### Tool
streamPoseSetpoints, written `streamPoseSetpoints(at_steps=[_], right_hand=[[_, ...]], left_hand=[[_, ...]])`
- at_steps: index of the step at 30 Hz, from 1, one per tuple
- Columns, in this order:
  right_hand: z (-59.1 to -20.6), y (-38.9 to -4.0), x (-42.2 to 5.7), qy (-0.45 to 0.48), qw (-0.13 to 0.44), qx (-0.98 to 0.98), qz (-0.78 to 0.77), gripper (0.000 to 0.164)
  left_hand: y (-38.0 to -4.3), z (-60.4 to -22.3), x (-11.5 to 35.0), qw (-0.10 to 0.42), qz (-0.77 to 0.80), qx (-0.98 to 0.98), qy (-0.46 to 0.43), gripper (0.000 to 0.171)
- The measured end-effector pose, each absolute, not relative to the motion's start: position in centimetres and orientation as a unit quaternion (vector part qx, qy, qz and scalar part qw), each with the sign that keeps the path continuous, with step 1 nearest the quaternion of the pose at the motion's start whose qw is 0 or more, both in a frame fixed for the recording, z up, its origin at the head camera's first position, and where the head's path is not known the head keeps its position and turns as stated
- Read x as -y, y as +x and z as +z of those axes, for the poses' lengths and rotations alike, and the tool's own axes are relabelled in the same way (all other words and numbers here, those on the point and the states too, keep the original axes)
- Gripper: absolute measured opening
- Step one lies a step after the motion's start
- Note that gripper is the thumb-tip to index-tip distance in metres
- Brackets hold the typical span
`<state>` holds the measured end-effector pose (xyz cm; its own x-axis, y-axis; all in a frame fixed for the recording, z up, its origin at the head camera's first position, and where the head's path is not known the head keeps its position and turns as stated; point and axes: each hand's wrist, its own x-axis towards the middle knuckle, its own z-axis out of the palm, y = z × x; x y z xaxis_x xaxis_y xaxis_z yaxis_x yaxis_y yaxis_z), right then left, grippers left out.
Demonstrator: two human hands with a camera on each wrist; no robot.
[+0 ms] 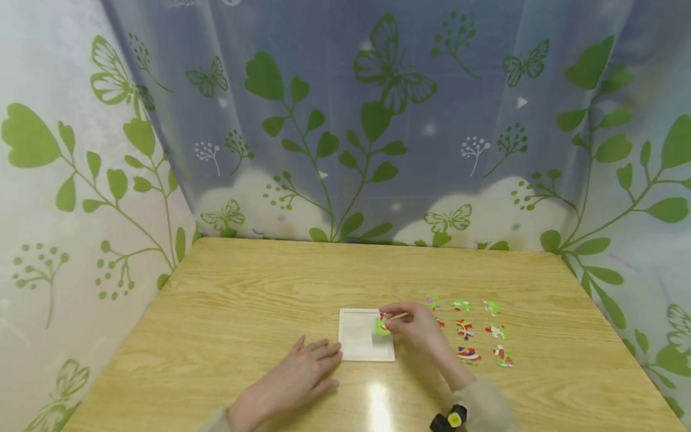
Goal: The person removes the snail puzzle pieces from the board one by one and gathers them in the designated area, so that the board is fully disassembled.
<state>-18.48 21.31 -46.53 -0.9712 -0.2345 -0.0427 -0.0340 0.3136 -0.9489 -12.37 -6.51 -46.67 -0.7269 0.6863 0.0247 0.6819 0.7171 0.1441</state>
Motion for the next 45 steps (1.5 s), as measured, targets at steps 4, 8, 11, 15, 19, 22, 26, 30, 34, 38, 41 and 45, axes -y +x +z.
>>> streamPoseSetpoints(at_steps=[4,8,11,15,19,22,26,30,34,38,41,45], right_hand=[[-46.3,-18.5,-22.3,-0.097,0.073,-0.807,-0.578,0.033],[-46.2,-18.4,-23.4,-0.092,0.063,-0.806,-0.581,0.035],[-46.3,-18.2,-24.4,-0.08,0.063,-0.804,-0.586,0.038],[-46.4,-18.0,-25.9,-0.067,0.061,-0.807,-0.584,0.04],[-46.5,-17.5,-27.2,-0.061,0.056,-0.817,-0.571,0.041],[-46.5,-17.1,-28.1,-0.052,0.06,-0.828,-0.555,0.041],[-46.6,-16.8,-29.1,-0.047,0.073,-0.843,-0.531,0.038],[-46.8,-16.6,-29.8,-0.049,0.088,-0.856,-0.507,0.035],[-47.1,-16.4,-30.1,-0.057,0.1,-0.868,-0.484,0.032],[-47.2,-16.2,-30.1,-0.053,0.097,-0.882,-0.459,0.029],[-47.3,-16.1,-29.9,-0.054,0.087,-0.898,-0.429,0.026],[-47.4,-16.1,-29.7,-0.072,0.068,-0.917,-0.387,0.021]], left_hand=[[-12.4,-46.6,6.5,0.018,0.072,-0.927,0.369,0.051],[-12.4,-46.6,6.5,0.021,0.075,-0.926,0.37,0.05],[-12.4,-46.6,6.5,0.023,0.076,-0.926,0.37,0.05],[-12.4,-46.6,6.5,0.023,0.074,-0.926,0.371,0.05],[-12.3,-46.6,6.5,0.017,0.073,-0.925,0.371,0.05],[-12.3,-46.6,6.5,0.011,0.075,-0.925,0.373,0.049],[-12.3,-46.7,6.5,0.008,0.077,-0.925,0.373,0.048],[-12.3,-46.7,6.6,0.01,0.078,-0.925,0.373,0.048],[-12.3,-46.8,6.7,0.009,0.08,-0.924,0.375,0.048],[-12.4,-46.9,6.7,0.011,0.079,-0.924,0.375,0.048],[-12.5,-46.9,6.7,0.014,0.077,-0.924,0.374,0.048],[-12.5,-46.9,6.7,0.017,0.078,-0.924,0.374,0.048]])
